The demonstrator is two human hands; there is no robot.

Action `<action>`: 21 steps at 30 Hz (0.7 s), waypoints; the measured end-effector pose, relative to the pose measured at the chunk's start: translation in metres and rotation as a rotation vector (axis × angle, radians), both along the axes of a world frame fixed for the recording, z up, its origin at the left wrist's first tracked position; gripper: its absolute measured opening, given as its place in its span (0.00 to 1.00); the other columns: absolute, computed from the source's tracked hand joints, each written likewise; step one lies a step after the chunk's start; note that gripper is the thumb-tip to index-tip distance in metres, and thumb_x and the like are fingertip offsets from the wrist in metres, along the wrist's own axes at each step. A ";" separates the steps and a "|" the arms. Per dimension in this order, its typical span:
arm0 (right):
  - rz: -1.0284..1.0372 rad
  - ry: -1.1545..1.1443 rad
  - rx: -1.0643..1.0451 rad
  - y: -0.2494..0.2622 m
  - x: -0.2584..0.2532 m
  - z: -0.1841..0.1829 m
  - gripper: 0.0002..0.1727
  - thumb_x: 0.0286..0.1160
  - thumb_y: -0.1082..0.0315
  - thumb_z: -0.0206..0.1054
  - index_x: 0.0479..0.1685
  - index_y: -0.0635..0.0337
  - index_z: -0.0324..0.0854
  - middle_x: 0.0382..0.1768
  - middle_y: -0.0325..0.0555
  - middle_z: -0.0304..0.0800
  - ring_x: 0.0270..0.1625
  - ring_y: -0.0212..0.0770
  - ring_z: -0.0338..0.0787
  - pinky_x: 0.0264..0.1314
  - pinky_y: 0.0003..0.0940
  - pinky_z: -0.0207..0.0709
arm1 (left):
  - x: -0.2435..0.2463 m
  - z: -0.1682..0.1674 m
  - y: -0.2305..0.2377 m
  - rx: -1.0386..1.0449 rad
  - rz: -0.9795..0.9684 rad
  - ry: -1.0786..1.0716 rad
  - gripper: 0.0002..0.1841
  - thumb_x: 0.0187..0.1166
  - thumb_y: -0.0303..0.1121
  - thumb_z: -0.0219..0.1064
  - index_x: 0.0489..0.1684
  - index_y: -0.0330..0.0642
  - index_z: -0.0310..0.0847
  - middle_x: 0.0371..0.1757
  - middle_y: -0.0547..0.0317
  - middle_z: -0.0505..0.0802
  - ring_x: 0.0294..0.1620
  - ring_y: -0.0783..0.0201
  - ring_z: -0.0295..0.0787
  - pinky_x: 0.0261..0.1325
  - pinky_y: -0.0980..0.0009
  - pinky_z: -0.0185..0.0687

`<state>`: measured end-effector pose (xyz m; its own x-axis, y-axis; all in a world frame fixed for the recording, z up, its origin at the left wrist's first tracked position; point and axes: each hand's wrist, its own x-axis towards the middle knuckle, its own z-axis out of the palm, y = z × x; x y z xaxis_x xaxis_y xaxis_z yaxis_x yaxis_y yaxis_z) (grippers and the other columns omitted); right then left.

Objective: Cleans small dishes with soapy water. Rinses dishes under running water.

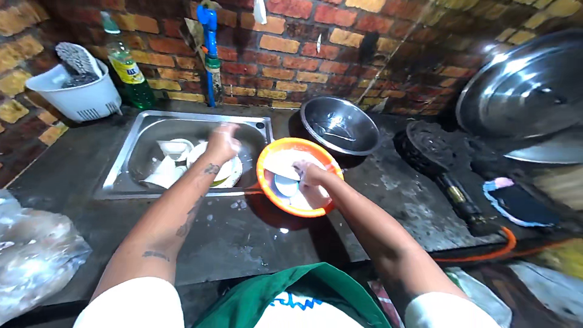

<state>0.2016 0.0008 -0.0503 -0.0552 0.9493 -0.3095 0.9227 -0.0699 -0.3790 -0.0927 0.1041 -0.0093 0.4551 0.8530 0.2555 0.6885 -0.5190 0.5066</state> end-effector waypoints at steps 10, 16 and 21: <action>-0.689 1.127 0.168 -0.037 0.035 0.043 0.22 0.85 0.71 0.55 0.77 0.60 0.68 0.53 0.53 0.87 0.47 0.43 0.89 0.50 0.45 0.86 | 0.131 0.015 -0.056 -0.020 -0.603 0.655 0.18 0.70 0.21 0.72 0.59 0.32 0.85 0.69 0.37 0.84 0.74 0.38 0.78 0.76 0.42 0.73; -0.648 0.972 0.541 -0.061 0.005 0.032 0.23 0.71 0.73 0.73 0.67 0.65 0.77 0.52 0.57 0.89 0.44 0.47 0.90 0.45 0.46 0.87 | 0.138 0.039 -0.061 -0.081 -0.171 0.222 0.21 0.79 0.28 0.66 0.69 0.28 0.76 0.72 0.32 0.80 0.73 0.37 0.79 0.74 0.42 0.77; -0.351 0.616 0.742 -0.065 -0.054 0.029 0.12 0.70 0.73 0.73 0.48 0.70 0.91 0.53 0.63 0.93 0.59 0.55 0.91 0.68 0.52 0.82 | 0.135 0.033 -0.083 -0.367 -0.099 -0.088 0.22 0.94 0.36 0.50 0.75 0.29 0.73 0.67 0.29 0.85 0.70 0.37 0.83 0.75 0.39 0.73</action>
<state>0.1478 -0.0642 -0.0215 0.3119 0.8832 0.3502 0.5257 0.1466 -0.8379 0.0419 0.0210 0.0236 0.5298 0.8480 -0.0161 0.5894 -0.3544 0.7260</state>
